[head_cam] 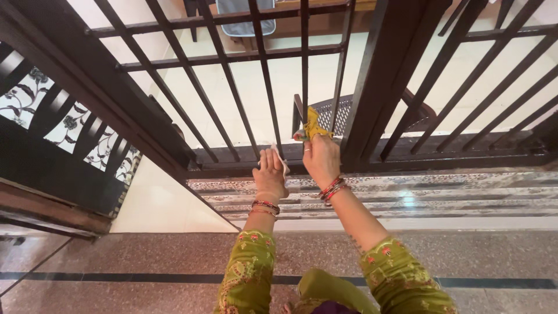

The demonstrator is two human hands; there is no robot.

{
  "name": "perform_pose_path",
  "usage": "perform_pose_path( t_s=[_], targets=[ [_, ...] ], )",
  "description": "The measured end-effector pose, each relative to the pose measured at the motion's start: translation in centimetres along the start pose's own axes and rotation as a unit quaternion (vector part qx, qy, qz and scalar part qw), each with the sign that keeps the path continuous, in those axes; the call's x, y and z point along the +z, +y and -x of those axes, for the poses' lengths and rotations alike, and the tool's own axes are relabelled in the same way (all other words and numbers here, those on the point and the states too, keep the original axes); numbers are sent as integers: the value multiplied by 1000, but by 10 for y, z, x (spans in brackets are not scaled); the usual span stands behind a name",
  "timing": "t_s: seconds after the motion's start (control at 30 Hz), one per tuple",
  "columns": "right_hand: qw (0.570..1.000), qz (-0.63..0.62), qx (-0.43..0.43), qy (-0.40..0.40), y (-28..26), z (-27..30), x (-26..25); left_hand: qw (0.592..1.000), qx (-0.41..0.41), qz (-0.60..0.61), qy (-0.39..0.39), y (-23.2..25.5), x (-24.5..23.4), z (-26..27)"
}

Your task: The person wipes the metal bars and frame of a security gate by hand using two cloths, moving between different sections of the grille.

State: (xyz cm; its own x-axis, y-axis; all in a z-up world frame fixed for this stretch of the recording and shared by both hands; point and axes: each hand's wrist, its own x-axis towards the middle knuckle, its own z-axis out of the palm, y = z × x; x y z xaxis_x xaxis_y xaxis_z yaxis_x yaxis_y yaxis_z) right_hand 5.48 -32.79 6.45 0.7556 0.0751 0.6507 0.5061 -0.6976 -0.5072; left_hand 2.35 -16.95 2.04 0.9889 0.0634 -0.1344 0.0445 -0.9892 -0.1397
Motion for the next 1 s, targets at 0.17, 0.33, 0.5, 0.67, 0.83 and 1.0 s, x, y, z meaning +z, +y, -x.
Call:
perform_pose_path(
  t_s=[0.17,0.33,0.5,0.67,0.83,1.0],
  targets=[
    [999,-3,-1,-45,21,20,24,1000,12,-2,-19,-3,-10,1],
    [994,-41,32,-96,25,39,22,999,27,39,-14,-9,-18,4],
    [997,-55,38,34,9,28,-33,999,30,11,-40,-10,-20,-3],
    [989,-72,-20,126,-13,-16,-48,996,20,35,-74,-7,-25,1],
    [991,-50,34,122,17,-8,-5,997,13,5,-69,-3,-33,3],
    [990,-13,73,119,71,39,48,998,9,5,-63,-4,-30,2]
  ],
)
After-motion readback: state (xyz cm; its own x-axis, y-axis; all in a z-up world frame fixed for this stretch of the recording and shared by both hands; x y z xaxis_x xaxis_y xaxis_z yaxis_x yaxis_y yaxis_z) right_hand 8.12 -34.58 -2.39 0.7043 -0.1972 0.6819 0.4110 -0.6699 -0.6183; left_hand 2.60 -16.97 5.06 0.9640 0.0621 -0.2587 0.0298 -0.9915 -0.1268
